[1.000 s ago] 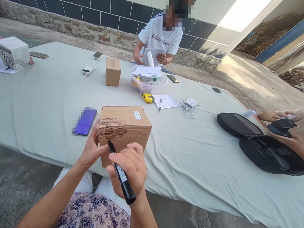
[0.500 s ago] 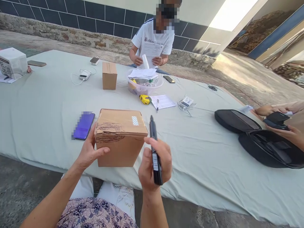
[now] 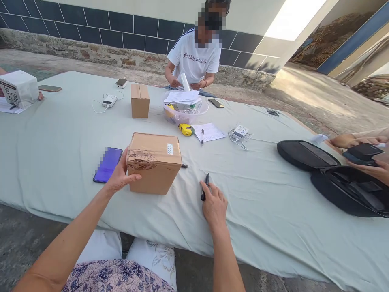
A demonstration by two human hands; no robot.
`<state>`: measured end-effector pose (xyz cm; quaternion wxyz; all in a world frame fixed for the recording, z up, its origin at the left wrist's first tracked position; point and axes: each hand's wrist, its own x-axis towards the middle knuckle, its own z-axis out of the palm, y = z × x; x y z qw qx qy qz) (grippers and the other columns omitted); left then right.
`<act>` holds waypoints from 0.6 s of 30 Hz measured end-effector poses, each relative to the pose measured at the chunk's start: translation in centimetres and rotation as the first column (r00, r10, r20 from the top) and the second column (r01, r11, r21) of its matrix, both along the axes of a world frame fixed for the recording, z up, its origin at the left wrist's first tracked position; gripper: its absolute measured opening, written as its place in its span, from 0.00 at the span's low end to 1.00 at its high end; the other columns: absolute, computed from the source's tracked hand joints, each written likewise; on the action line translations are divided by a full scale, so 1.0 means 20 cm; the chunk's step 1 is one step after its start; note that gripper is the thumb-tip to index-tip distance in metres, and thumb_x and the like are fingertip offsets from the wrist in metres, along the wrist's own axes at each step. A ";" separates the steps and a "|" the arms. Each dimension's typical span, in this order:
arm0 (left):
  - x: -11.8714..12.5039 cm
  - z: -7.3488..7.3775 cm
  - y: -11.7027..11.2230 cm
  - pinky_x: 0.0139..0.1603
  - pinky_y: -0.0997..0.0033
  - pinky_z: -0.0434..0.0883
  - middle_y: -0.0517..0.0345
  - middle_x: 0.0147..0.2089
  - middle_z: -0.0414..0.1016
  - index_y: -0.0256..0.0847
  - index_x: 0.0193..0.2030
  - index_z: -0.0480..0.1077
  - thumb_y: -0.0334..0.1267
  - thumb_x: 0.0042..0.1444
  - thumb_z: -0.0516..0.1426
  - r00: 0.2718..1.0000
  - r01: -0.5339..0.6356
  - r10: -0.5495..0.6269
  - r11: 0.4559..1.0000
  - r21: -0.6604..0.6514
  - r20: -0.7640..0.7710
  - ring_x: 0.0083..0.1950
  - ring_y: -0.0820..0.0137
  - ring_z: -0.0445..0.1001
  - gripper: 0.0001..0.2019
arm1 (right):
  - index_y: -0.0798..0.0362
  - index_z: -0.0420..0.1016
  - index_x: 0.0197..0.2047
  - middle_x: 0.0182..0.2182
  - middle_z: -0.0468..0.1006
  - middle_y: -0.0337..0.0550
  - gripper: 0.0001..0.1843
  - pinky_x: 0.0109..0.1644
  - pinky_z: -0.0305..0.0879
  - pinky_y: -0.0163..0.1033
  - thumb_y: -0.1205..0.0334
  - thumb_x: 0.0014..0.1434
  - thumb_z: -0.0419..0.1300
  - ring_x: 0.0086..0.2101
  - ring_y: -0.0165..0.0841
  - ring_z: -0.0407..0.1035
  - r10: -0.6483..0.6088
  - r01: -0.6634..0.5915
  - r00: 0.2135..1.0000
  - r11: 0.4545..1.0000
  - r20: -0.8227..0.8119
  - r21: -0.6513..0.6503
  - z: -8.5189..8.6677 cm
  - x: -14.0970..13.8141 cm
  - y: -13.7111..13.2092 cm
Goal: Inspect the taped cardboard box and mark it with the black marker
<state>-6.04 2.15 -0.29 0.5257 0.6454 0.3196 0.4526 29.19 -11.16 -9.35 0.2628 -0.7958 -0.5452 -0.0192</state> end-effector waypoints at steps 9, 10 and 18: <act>-0.01 -0.08 0.02 0.75 0.49 0.63 0.44 0.78 0.61 0.52 0.80 0.47 0.55 0.45 0.74 1.000 0.029 -0.029 1.000 -0.005 -0.009 0.77 0.49 0.61 0.60 | 0.52 0.68 0.68 0.60 0.76 0.59 0.29 0.61 0.71 0.61 0.65 0.66 0.46 0.60 0.50 0.71 0.007 0.017 0.989 0.988 -0.151 0.156 0.03 -0.08 -0.01; -0.01 -0.08 0.02 0.75 0.48 0.63 0.44 0.77 0.61 0.52 0.80 0.47 0.55 0.45 0.74 0.999 0.036 -0.036 0.999 -0.009 -0.004 0.77 0.49 0.61 0.60 | 0.51 0.66 0.70 0.61 0.76 0.59 0.29 0.60 0.73 0.60 0.62 0.68 0.47 0.60 0.49 0.72 0.030 0.001 0.984 0.985 -0.173 0.172 0.04 -0.13 -0.01; -0.02 -0.08 0.04 0.75 0.47 0.63 0.43 0.77 0.62 0.51 0.80 0.47 0.59 0.46 0.73 0.996 0.072 -0.073 0.997 -0.023 -0.050 0.77 0.47 0.61 0.60 | 0.44 0.54 0.76 0.67 0.70 0.55 0.44 0.63 0.71 0.60 0.43 0.63 0.66 0.65 0.51 0.67 0.425 -0.334 0.721 0.905 -0.547 0.263 0.09 -0.65 0.10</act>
